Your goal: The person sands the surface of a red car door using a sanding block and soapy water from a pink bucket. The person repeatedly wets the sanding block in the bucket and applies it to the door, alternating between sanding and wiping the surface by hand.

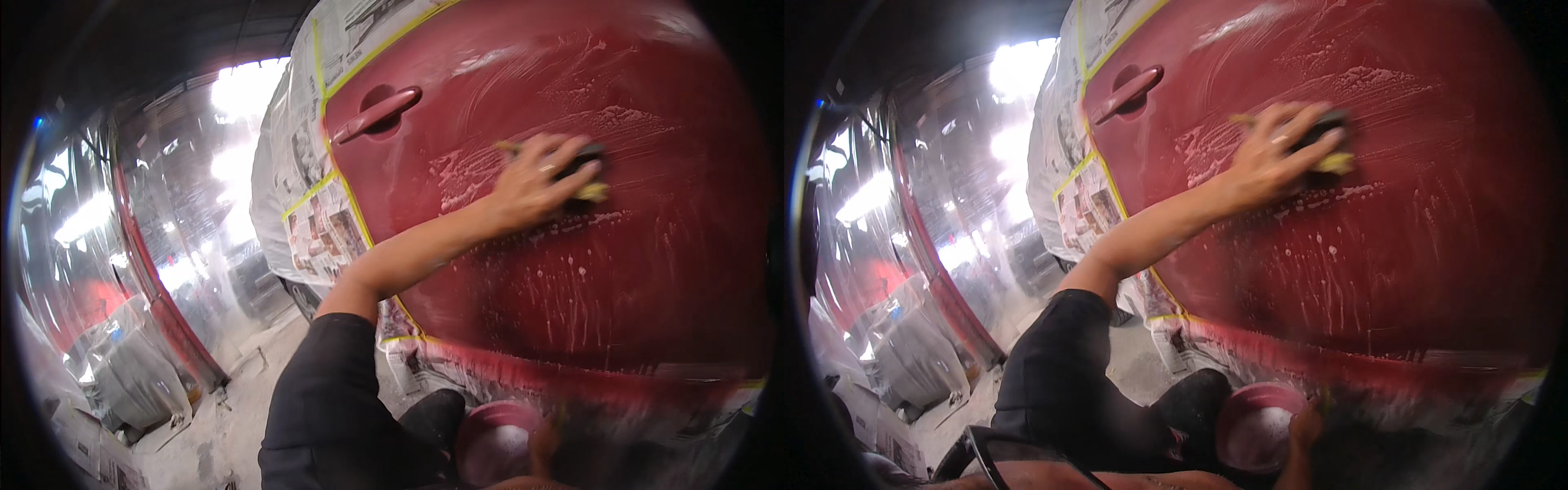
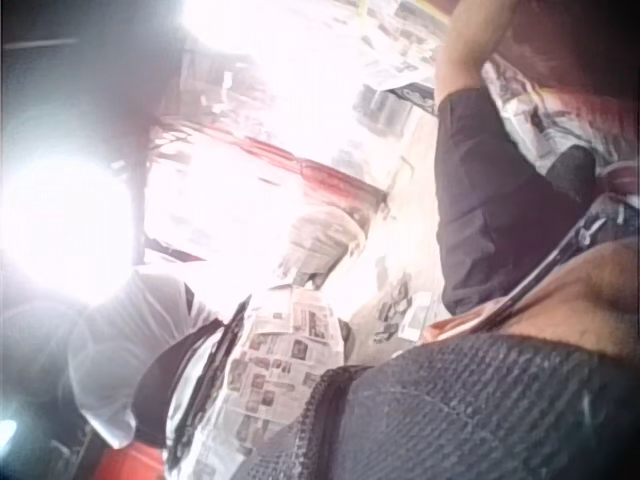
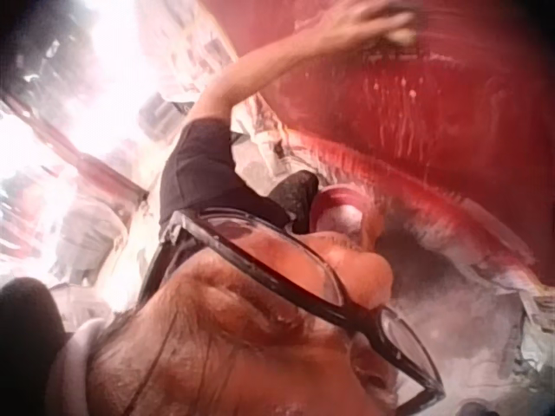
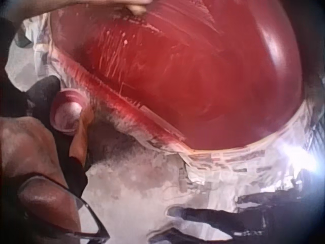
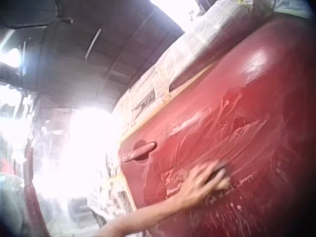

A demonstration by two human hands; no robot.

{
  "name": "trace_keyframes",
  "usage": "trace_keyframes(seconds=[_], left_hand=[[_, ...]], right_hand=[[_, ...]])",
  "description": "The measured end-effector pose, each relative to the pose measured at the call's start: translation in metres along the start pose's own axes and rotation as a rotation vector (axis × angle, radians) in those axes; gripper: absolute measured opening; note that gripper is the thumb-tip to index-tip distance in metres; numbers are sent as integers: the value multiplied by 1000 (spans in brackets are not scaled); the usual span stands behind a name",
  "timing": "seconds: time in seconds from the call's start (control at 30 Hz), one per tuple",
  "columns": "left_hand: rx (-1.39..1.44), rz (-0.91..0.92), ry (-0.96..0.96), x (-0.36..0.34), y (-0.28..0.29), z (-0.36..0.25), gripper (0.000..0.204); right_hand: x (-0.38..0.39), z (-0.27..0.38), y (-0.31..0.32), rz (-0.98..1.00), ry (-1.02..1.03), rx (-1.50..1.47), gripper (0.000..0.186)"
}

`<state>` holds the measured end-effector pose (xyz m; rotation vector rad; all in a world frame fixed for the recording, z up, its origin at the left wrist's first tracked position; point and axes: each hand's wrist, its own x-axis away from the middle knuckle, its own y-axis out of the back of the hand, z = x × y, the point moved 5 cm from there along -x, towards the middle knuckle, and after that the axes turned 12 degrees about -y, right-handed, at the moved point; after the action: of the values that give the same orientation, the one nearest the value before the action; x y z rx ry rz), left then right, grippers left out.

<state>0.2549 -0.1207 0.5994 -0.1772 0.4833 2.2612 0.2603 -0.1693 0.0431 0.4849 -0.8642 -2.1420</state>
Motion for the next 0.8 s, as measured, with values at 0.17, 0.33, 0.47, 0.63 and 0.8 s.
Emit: trace_keyframes(seconds=[0.17,0.33,0.47,0.63,0.8], left_hand=[[-96,-178,-29,-87,-35,9,53],[0,-37,132,87,25,16,76],[-35,-95,102,-29,7,28,63],[-121,-158,202,-9,-45,29,58],[-82,119,315,108,0,-39,53]], right_hand=[[-6,11,-7,135,-159,107,51],[-20,-24,-28,182,-61,63,60],[-15,-4,-54,-58,62,-38,63],[-2,34,-28,39,129,159,53],[-23,-5,-36,255,0,315,51]])
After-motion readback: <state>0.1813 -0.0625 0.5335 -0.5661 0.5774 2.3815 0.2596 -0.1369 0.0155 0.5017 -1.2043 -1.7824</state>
